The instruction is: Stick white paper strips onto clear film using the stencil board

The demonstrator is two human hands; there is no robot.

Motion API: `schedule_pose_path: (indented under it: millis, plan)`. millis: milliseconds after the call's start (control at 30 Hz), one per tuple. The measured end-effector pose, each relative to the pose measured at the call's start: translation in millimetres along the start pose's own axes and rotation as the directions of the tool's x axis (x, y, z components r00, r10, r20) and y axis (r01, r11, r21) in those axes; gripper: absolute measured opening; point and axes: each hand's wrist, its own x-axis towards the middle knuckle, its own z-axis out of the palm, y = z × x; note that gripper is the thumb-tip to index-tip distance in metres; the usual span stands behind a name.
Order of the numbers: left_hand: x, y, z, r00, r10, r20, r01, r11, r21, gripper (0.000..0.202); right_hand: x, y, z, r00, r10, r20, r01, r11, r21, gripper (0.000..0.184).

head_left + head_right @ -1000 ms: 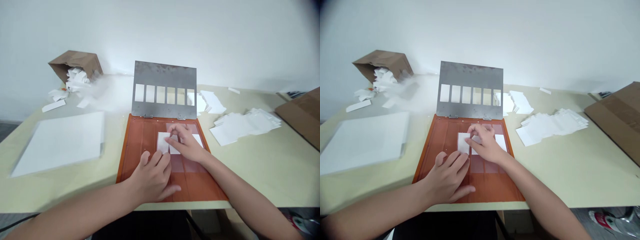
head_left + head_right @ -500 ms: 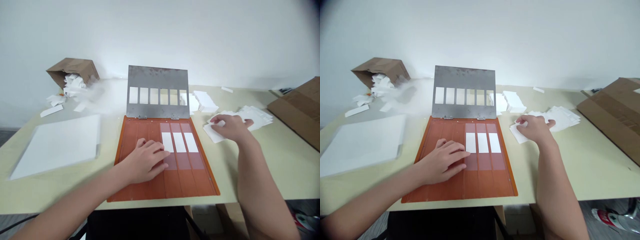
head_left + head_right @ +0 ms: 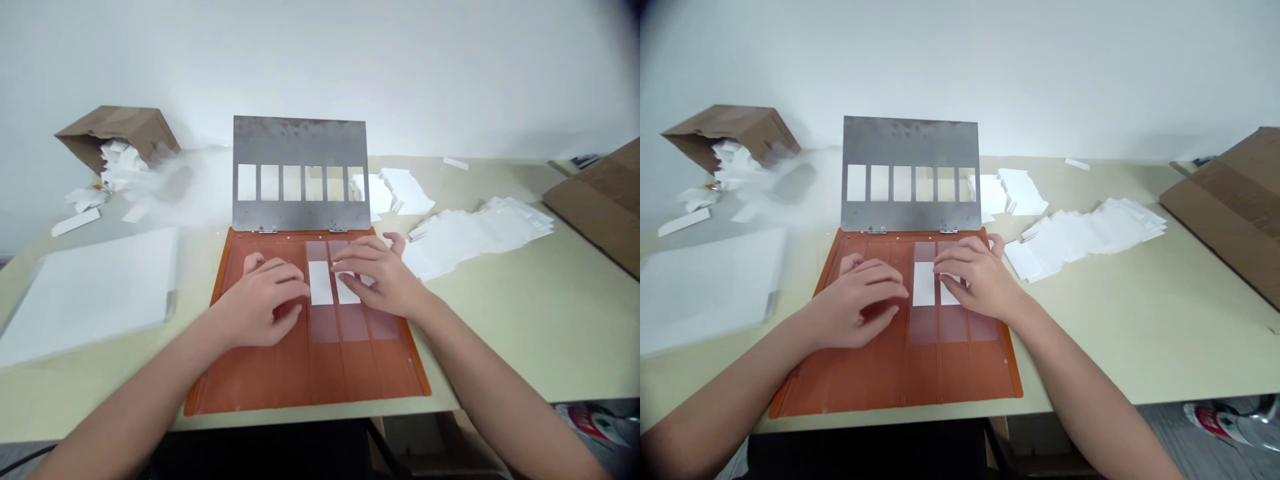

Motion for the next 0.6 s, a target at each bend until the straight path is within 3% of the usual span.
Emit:
schedule_pose_path:
  millis: [233,467,600]
  plan:
    - [-4.6,15.1,-6.8,0.977,0.181,0.111,-0.17,0.98,-0.099,0.018,-1.2,-0.7,6.9,0.993,-0.094,0.072,0.099,0.992,-0.072,0.034]
    - [-6.4,15.2,-5.7,0.948,0.158,0.275,-0.133,0.985,-0.107,0.026,1.9,-2.9,8.5,0.989,-0.093,0.111,0.105,0.989,-0.107,0.037]
    - [-6.7,10.4,-4.5,0.95,0.139,0.28,-0.13,0.99,-0.051,0.035,1.6,-3.8,8.1,0.99,-0.088,0.113,0.097,0.992,-0.079,0.037]
